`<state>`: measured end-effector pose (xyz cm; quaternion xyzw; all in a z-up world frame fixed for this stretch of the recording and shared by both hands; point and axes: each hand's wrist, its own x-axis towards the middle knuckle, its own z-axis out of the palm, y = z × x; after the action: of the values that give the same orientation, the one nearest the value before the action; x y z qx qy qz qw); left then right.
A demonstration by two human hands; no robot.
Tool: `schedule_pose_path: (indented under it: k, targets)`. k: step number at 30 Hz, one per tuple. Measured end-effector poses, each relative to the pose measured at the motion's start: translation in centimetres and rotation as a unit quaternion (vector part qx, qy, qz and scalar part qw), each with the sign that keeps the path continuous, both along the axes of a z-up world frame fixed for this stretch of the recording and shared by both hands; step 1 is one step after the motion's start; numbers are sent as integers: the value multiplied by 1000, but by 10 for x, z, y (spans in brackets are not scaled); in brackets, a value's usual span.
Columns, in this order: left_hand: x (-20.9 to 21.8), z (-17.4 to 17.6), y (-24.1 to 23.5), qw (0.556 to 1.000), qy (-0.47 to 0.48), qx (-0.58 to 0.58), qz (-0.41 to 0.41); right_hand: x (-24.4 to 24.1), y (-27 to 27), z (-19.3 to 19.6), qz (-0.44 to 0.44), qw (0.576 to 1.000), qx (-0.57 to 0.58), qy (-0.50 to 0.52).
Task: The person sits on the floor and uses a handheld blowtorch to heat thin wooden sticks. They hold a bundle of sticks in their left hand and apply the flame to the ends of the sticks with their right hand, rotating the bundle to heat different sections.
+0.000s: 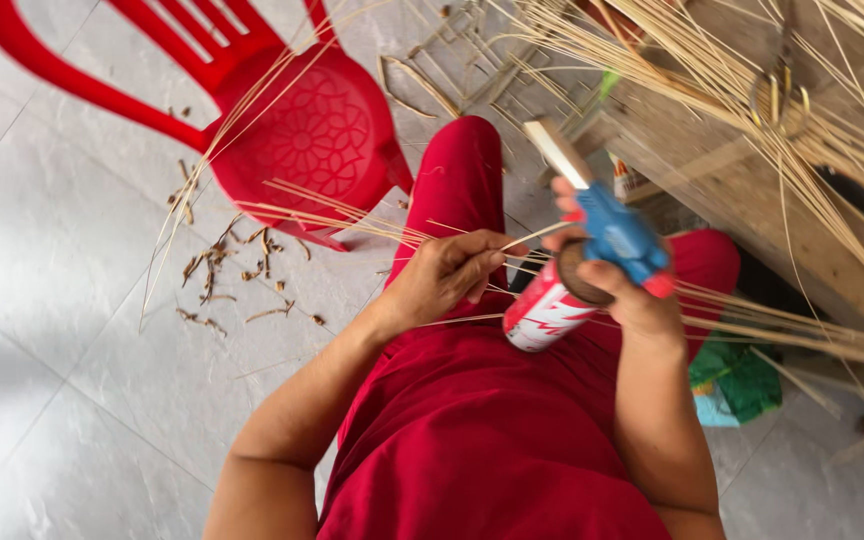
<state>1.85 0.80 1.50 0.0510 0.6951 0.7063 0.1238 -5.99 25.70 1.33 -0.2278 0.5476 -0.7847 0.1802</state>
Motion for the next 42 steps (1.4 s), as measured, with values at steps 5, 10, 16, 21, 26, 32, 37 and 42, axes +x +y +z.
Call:
schedule_pose_path:
  k: [5,10,16,21,26,32,37,42]
  targets:
    - [-17,-8,-69,975,120,-92,163,-9,57,-3,-77,995,-46,-51]
    - [-13,-8,-174,931,114,-51,344,-5,99,-9,-112,993,-37,-15]
    - [28,-69,-280,872,116,-200,432,0,107,-12,-117,992,-39,-34]
    - [96,-144,-335,824,48,-216,522,1,104,-11,-134,990,-14,-34]
    - [167,-178,-339,762,-32,-251,596,1,96,-6,-133,990,-8,-47]
    - [203,-183,-321,680,-181,-391,593,0,87,-5,-129,990,-7,-59]
    - [213,-184,-309,640,-262,-453,562,1,94,-5,-136,990,-4,-48]
    - [198,-181,-309,664,-195,-488,532,9,111,-3,-151,988,-8,-41]
